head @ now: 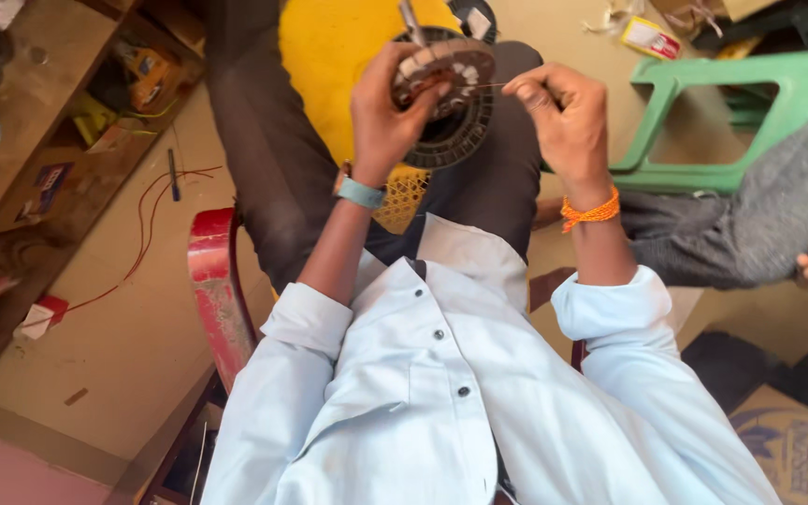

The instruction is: The person holds a motor stator and repeatedly inserts and adjusts small metal pieces into its slots. They rotate the stator to access different slots and continue the insertion process throughout the clip.

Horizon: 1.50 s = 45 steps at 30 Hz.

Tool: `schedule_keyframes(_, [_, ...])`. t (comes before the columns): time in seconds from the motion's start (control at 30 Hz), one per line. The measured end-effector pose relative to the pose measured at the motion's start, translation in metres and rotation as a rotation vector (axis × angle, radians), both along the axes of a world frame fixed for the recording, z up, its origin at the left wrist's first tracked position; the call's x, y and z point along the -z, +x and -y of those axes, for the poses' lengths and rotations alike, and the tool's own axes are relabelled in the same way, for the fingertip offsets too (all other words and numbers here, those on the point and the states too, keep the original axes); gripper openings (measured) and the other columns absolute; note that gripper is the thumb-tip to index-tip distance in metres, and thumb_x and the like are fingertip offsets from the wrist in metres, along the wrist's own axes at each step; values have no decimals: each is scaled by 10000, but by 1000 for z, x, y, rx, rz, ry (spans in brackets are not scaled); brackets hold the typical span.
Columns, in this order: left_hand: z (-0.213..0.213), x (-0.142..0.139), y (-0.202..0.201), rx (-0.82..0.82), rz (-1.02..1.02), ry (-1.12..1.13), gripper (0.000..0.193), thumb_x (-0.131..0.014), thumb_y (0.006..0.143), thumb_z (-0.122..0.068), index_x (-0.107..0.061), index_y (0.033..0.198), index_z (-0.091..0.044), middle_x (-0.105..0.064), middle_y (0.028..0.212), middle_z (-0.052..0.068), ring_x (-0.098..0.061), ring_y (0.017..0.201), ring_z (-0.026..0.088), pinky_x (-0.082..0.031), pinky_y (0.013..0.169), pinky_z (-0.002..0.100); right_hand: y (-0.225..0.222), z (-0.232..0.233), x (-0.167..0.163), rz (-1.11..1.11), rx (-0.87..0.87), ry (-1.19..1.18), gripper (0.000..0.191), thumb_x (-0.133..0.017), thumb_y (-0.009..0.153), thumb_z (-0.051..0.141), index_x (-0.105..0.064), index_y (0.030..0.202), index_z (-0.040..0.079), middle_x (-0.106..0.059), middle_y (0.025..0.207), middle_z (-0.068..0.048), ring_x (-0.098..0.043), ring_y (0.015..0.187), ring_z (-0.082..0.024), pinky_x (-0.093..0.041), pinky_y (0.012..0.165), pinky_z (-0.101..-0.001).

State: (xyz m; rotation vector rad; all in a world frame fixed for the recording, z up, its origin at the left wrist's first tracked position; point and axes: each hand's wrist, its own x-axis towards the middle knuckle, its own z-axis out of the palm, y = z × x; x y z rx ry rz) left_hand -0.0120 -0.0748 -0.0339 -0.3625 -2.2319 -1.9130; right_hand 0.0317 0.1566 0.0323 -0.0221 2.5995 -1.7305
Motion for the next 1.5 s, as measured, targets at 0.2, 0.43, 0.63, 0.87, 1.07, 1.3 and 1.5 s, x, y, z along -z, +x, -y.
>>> schedule_keyframes(0.2, [-17,-8,-7,-34,-41,-77,368,-869,831,-128,-636,1107,-59,-694,1017,111,-690,941,297,-551,828,377,-49,8,-13,-209,-35,194,119,-733,1073,75,-716,1045,-39,-748,929,-75,-656,851,-85,-527,797,-246])
schedule_keyframes(0.43, [-19,0,-5,-39,-39,-80,363,-875,837,-146,-634,1095,-60,-683,992,94,-683,904,274,-546,806,372,-68,16,-12,-352,-107,385,174,-765,1075,106,-696,984,-25,-678,773,-103,-618,660,-136,-462,623,-303])
schedule_keyframes(0.63, [-18,-4,-6,-32,-38,-63,361,-866,840,-148,-632,1098,-51,-675,985,91,-684,898,266,-548,793,363,-71,16,-15,-344,-155,353,251,-767,1100,184,-692,987,-28,-654,749,-98,-580,641,-145,-440,613,-300])
schedule_keyframes(0.87, [-16,-1,-6,-36,-42,-64,352,-862,844,-163,-622,1080,-59,-683,997,88,-697,920,268,-559,798,371,-65,14,-21,-333,-161,384,286,-768,1127,214,-692,986,-23,-661,764,-88,-597,655,-139,-445,622,-294])
schedule_keyframes(1.07, [-11,0,-3,-32,-39,-59,370,-845,849,-162,-611,1113,-54,-678,992,98,-688,933,298,-548,799,386,-75,11,-18,-381,-187,456,232,-760,1104,142,-698,967,-33,-667,787,-96,-604,682,-156,-447,648,-303])
schedule_keyframes(1.3, [-10,-2,-4,-20,-57,-49,361,-848,867,-183,-609,1106,-55,-678,986,98,-689,930,290,-546,805,385,-120,1,10,-369,-311,468,138,-733,1079,51,-722,989,-53,-719,880,-113,-682,751,-163,-508,685,-301])
schedule_keyframes(1.5, [-14,4,-6,2,78,-47,364,-873,842,-229,-616,1036,-59,-697,937,90,-701,868,249,-544,774,374,-168,6,41,-378,-695,490,128,-749,1038,114,-737,1003,-9,-738,890,-112,-708,797,-209,-542,730,-321])
